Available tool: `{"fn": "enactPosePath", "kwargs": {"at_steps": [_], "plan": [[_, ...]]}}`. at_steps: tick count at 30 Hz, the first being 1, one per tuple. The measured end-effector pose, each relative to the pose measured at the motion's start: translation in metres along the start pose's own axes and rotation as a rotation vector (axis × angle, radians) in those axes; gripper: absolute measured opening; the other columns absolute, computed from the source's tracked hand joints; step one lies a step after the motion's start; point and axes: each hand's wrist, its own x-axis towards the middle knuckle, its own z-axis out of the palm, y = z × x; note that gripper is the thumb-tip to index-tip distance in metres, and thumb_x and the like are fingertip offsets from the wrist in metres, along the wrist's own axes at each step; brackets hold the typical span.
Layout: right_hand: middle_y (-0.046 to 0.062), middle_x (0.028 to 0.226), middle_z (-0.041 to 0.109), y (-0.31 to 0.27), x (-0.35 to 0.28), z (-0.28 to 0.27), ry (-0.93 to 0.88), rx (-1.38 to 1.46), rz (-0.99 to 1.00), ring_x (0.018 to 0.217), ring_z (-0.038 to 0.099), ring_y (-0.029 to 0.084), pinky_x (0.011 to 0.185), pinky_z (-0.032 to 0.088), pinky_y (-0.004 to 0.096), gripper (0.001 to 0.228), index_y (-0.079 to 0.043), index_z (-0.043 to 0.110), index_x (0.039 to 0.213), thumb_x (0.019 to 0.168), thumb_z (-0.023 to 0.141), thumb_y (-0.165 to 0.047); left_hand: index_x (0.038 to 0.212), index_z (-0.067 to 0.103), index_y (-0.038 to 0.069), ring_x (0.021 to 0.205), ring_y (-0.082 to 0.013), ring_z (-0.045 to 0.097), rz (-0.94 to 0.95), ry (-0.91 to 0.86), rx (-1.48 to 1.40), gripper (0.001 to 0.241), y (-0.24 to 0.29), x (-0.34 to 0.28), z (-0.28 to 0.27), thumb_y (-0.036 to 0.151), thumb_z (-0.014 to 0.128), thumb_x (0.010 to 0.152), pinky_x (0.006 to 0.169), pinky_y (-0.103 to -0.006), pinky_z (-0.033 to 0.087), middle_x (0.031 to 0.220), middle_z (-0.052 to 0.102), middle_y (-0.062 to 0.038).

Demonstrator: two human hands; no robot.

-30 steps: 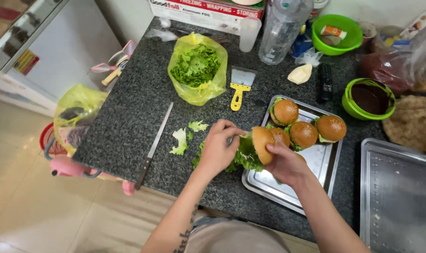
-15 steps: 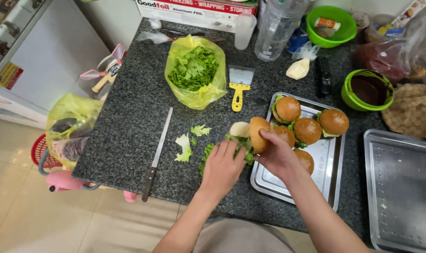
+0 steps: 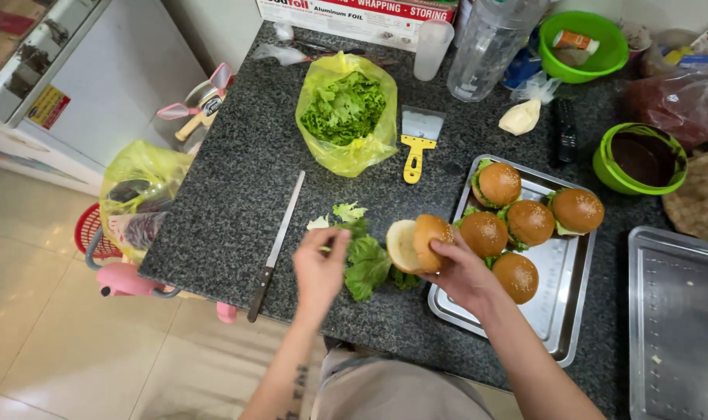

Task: Cutting lettuce and placing it into burger buns on a tray in a kitchen setting.

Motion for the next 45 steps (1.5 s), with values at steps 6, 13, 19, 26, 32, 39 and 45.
{"fn": "enactPosePath", "kwargs": {"at_steps": [6,13,19,26,32,39,45], "plan": [[0.014,0.149,0.063,-0.005,-0.006,0.000,0.031,0.012,0.000,0.128,0.069,0.037,0.107,0.059,0.064,0.070,-0.028,0.056,0.163,0.097,0.077,-0.019,0.111,0.091,0.007,0.094,-0.0387,0.084,-0.055,0.005,0.360,0.018,-0.058,0.035,-0.053,0.021,0.082,0.109,0.080,-0.0506,0.065,0.099,0.086,-0.017],[0.013,0.154,0.060,0.004,-0.001,-0.021,0.056,0.033,0.008,0.134,0.066,0.037,0.110,0.057,0.065,0.074,-0.031,0.053,0.169,0.099,0.073,-0.020,0.124,0.090,0.014,0.097,-0.0273,0.085,-0.258,-0.040,0.265,0.028,-0.139,0.061,-0.029,0.031,0.082,0.103,0.088,-0.0432,0.066,0.101,0.089,-0.008],[0.013,0.155,0.060,-0.002,-0.010,-0.034,0.097,0.056,-0.048,0.137,0.064,0.036,0.114,0.053,0.068,0.074,-0.031,0.053,0.171,0.100,0.070,-0.018,0.139,0.082,0.009,0.121,-0.0492,0.074,-0.180,0.010,0.585,0.044,-0.104,0.047,-0.031,0.032,0.082,0.102,0.109,-0.0605,0.061,0.117,0.076,-0.017],[0.013,0.156,0.061,-0.001,-0.009,-0.056,0.129,0.113,-0.098,0.137,0.065,0.037,0.112,0.056,0.065,0.070,-0.032,0.056,0.167,0.100,0.071,-0.017,0.124,0.087,0.010,0.113,-0.0317,0.074,0.275,-0.353,0.846,0.038,-0.088,0.007,0.030,0.040,0.084,0.102,0.099,-0.0438,0.059,0.113,0.078,-0.011],[0.013,0.160,0.059,-0.011,-0.023,-0.042,0.159,0.145,-0.096,0.140,0.063,0.038,0.116,0.052,0.070,0.077,-0.036,0.053,0.173,0.100,0.070,-0.016,0.119,0.083,0.006,0.120,-0.0324,0.067,0.286,-0.193,1.315,0.080,-0.129,-0.019,0.075,0.078,0.087,0.085,0.098,-0.0481,0.056,0.118,0.072,-0.014],[0.012,0.159,0.059,-0.014,-0.030,-0.035,0.163,0.184,-0.122,0.141,0.063,0.036,0.116,0.053,0.067,0.074,-0.036,0.056,0.168,0.099,0.072,-0.015,0.113,0.076,0.013,0.126,-0.0377,0.070,0.052,-0.470,0.826,0.035,-0.111,-0.019,0.056,0.042,0.084,0.096,0.107,-0.0567,0.056,0.119,0.073,-0.010],[0.012,0.161,0.058,-0.019,-0.030,-0.015,0.149,0.185,-0.148,0.143,0.061,0.036,0.120,0.050,0.069,0.072,-0.031,0.055,0.167,0.099,0.073,-0.016,0.124,0.071,0.006,0.106,-0.0316,0.081,-0.257,-0.378,0.032,0.031,0.003,-0.021,0.034,0.019,0.088,0.102,0.091,-0.0446,0.064,0.112,0.088,-0.025]]}}
